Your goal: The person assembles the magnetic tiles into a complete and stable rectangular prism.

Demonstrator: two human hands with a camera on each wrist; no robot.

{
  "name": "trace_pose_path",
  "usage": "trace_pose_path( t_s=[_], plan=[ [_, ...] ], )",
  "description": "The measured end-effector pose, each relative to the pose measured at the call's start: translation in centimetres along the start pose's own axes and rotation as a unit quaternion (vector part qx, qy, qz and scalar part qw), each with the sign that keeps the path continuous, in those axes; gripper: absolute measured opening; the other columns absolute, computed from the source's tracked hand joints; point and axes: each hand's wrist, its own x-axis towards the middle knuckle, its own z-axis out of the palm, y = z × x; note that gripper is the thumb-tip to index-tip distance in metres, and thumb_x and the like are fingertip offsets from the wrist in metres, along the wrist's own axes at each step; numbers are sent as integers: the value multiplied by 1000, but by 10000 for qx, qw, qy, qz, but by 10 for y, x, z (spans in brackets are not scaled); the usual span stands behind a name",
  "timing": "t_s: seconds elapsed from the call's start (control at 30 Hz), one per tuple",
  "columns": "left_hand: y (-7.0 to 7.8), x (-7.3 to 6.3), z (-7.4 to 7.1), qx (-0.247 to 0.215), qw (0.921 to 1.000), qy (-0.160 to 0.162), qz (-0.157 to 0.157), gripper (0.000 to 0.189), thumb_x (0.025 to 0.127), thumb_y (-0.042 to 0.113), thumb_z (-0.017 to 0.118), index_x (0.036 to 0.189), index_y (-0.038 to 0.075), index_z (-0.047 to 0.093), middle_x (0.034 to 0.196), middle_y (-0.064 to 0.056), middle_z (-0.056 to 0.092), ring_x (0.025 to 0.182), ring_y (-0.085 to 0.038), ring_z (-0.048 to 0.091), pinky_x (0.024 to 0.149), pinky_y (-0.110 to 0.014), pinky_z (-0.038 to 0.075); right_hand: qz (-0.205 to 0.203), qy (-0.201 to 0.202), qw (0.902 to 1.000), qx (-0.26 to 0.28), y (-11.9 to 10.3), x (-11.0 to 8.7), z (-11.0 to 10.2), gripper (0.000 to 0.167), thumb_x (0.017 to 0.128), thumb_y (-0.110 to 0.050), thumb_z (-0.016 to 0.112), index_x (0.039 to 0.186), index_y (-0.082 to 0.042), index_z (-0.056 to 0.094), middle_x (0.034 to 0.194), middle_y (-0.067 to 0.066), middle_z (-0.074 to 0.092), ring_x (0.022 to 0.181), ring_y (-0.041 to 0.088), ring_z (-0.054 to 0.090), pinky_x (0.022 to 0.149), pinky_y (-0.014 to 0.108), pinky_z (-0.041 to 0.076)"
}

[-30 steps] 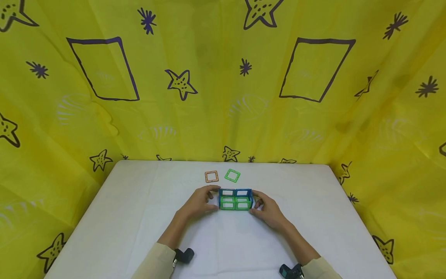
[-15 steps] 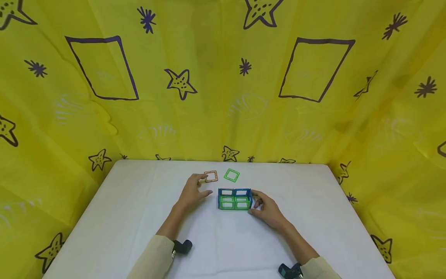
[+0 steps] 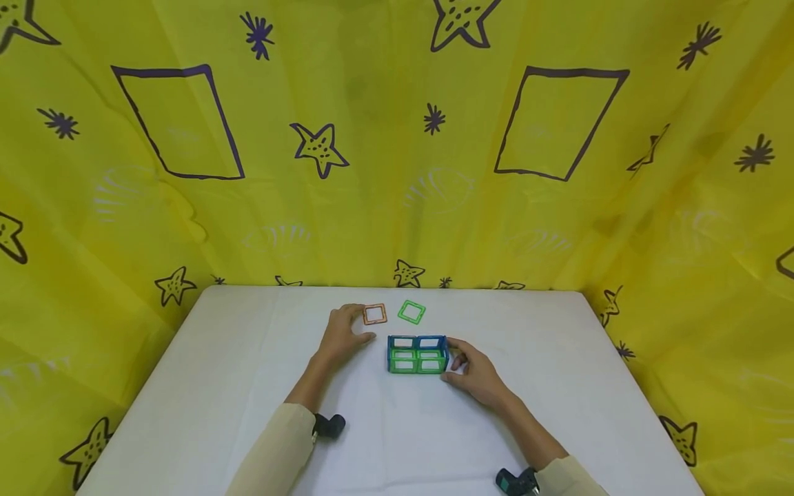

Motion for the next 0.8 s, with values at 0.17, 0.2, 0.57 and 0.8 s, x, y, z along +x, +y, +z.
trace_pose_path(
  t_s=[0.17,0.2,0.57,0.8],
  plan=[
    [2,6,2,141,9999,-22,23,72,88,23,87,149,2,56,152,-15,54,142,-35,43,120,-48,29,-104,9,9999,-5,2,0,0,73,86,-11,86,150,-2,53,96,3,60,80,18,52,68,27,44],
    [3,8,2,165,9999,-26,26,72,88,23,87,149,2,56,153,-15,53,143,-35,42,121,-47,29,-115,7,9999,-3,3,0,0,73,86,-11,87,150,-2,53,96,3,60,80,17,52,68,27,44],
    [5,22,9,649,9978,15,-110,75,85,29,90,147,1,59,150,-16,53,130,-36,46,112,-47,40,-34,34,10000,10,3,1,-1,74,85,-9,87,150,-4,53,96,4,60,80,19,52,68,27,44],
    [7,23,10,747,9969,120,-235,60,84,31,91,134,4,71,139,-17,55,127,-36,48,107,-48,44,5,-14,9999,127,2,0,-2,74,85,-8,88,150,-3,53,97,4,60,78,19,50,65,27,43]
  ],
)
